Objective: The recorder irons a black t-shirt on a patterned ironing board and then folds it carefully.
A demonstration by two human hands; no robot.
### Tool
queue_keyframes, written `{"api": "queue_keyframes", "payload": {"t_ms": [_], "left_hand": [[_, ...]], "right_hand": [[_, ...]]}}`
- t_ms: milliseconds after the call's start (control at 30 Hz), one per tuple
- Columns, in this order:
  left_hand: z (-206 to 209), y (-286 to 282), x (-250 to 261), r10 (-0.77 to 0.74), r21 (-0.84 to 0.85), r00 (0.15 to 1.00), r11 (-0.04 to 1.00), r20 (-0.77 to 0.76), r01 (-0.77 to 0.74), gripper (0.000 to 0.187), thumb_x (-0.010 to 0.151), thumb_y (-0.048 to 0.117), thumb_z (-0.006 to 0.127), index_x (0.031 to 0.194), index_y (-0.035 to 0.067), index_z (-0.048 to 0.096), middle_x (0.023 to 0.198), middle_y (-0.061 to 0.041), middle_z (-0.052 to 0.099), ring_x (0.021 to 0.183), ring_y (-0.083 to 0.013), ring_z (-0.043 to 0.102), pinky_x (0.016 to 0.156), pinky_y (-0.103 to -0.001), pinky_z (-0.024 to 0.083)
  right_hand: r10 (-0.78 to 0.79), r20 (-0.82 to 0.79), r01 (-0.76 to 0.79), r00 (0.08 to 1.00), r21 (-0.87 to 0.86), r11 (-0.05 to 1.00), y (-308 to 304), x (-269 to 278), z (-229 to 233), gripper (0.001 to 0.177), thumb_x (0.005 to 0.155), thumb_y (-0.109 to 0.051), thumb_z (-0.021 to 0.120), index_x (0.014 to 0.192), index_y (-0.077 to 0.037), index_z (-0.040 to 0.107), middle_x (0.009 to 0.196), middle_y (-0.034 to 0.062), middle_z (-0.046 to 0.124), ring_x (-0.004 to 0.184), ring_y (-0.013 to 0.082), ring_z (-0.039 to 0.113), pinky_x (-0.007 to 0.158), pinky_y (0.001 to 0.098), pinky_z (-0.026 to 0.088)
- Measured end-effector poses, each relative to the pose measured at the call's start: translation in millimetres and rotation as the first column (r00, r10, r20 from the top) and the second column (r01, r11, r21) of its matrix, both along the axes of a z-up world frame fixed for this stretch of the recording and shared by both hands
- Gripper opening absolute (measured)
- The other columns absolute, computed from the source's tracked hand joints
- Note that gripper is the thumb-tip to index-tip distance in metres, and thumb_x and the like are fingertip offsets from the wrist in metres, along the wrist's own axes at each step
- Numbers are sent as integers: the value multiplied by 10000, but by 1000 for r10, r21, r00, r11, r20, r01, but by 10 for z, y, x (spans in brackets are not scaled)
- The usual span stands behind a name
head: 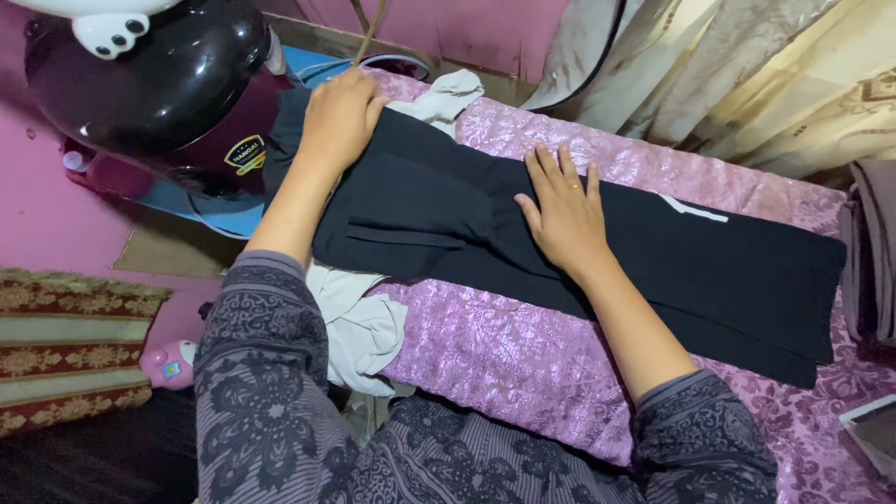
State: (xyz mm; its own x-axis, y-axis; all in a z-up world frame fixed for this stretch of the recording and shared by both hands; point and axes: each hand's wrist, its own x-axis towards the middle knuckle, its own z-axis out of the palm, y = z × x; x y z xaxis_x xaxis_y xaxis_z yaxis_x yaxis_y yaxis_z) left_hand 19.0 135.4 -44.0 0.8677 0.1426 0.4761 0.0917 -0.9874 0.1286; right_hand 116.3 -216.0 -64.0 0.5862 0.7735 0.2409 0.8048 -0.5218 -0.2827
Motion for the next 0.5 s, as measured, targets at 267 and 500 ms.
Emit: {"api": "queue_keyframes", "payload": {"t_ms": [267, 500], "left_hand": [[-136, 190, -15, 148, -143, 985, 977, -88, -160, 290, 1134, 325, 579, 1087, 40, 605, 926, -192, 670, 848, -455, 646, 709, -566, 495], [223, -131, -128, 105, 214, 989, 969, 104, -125, 347, 946, 363, 714, 1111, 78, 606, 886, -146, 676, 807, -355, 684, 666, -480, 511]], "right_hand": [[-45, -3, 44, 999, -81, 996, 31, -8, -60, 712, 1020, -475, 527, 1609, -118, 348, 1666, 100, 326, 1548, 345, 224, 1204, 636, 154], [19, 71, -25, 997, 97, 995, -8, -146, 147, 589, 1004, -385, 624, 1491, -87, 479, 1511, 130, 486, 1436, 347, 385, 1167, 598, 229]]}}
